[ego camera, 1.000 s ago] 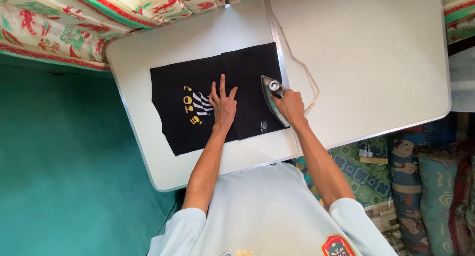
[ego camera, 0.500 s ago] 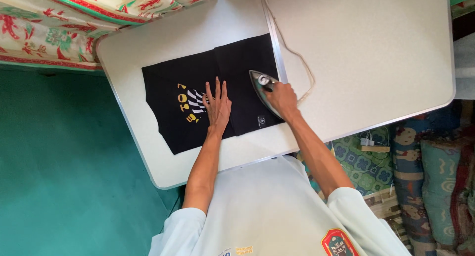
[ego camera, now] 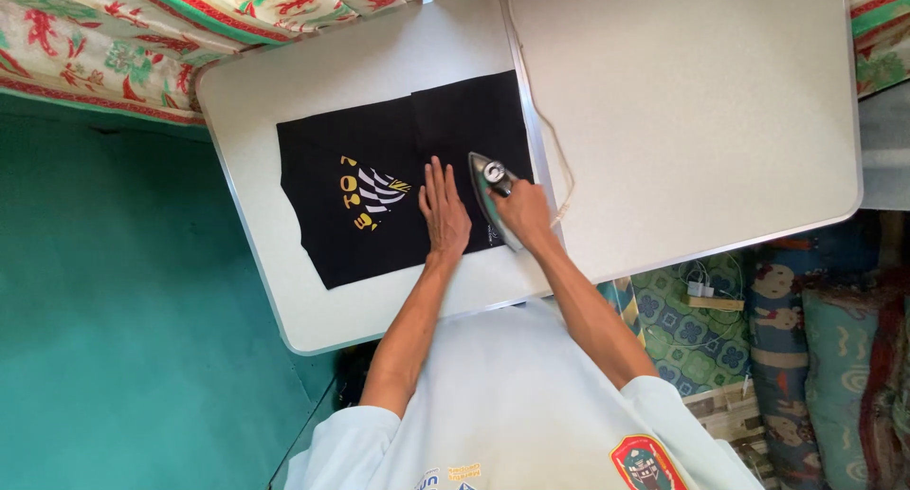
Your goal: Ironing a black t-shirt and then folding it on a white table.
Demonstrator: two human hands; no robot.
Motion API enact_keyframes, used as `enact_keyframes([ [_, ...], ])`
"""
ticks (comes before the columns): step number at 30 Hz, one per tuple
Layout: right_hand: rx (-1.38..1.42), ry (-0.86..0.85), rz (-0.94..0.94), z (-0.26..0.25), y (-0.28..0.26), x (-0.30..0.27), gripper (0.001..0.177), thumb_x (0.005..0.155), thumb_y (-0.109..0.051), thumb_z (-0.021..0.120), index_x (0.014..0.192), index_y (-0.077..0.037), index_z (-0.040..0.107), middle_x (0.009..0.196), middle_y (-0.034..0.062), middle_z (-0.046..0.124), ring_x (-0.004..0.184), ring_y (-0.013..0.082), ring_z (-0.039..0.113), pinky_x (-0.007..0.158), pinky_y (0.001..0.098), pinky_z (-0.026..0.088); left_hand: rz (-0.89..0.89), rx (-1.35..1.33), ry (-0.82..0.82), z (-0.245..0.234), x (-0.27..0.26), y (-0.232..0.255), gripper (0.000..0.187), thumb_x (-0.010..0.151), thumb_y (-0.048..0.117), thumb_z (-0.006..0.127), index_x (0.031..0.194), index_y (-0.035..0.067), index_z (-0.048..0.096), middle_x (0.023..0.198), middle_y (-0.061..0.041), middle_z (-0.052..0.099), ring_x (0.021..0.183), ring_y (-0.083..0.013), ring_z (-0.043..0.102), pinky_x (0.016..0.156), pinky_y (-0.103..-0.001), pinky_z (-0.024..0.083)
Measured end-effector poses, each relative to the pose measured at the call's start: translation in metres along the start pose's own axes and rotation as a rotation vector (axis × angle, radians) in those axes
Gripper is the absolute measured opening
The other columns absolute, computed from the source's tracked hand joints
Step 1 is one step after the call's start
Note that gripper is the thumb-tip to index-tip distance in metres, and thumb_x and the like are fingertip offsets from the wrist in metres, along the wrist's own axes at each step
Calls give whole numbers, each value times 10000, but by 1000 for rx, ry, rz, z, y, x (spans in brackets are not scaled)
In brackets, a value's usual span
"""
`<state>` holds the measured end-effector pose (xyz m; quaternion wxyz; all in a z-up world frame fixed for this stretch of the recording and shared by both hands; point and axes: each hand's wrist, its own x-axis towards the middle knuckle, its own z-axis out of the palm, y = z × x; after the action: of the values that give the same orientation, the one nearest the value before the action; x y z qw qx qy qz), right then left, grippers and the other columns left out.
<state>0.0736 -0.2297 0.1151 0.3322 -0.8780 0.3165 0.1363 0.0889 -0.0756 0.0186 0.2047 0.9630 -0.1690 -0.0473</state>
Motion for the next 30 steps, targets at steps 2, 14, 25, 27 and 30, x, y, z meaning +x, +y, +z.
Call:
enact_keyframes([
  [2, -23, 11, -48, 7, -1, -11, 432, 853, -395, 772, 988, 16, 760, 837, 307, 707, 810, 467, 706, 739, 529, 562, 28, -23, -3, 17, -17, -6, 694, 1002, 114, 552, 1632, -1, 285, 1752, -175, 114, 1630, -313, 106, 1286, -545, 178],
  [14, -56, 48, 42, -57, 50, -1, 440, 902, -424, 749, 967, 11, 761, 803, 275, 716, 757, 441, 710, 705, 529, 557, -74, 8, 3, -16, -44, -25, 657, 1065, 285, 478, 1621, 31, 237, 1721, -138, 112, 1591, -342, 64, 1246, -619, 73],
  [25, -442, -500, -680, -29, 36, -18, 297, 828, -330, 767, 994, -83, 773, 821, 190, 751, 749, 377, 726, 712, 467, 582, -346, -286, -144, -26, -100, -39, 1176, 820, 585, 732, 1606, 59, 33, 1654, -193, -189, 1474, -414, -293, 1131, -688, -173],
  [27, -588, -552, -807, -28, 37, -18, 297, 830, -323, 775, 993, -75, 755, 820, 189, 740, 765, 375, 727, 721, 466, 590, -325, -306, -149, -15, -101, -47, 1201, 814, 606, 729, 1635, 94, 17, 1684, -170, -186, 1492, -384, -303, 1149, -672, -196],
  [30, -538, -461, -907, -24, 42, -15, 299, 767, -276, 782, 983, -71, 753, 829, 182, 742, 763, 378, 723, 688, 472, 587, -295, -345, -154, -4, -108, -66, 1178, 828, 550, 734, 1669, 124, 27, 1719, -149, -187, 1531, -361, -297, 1183, -661, -195],
])
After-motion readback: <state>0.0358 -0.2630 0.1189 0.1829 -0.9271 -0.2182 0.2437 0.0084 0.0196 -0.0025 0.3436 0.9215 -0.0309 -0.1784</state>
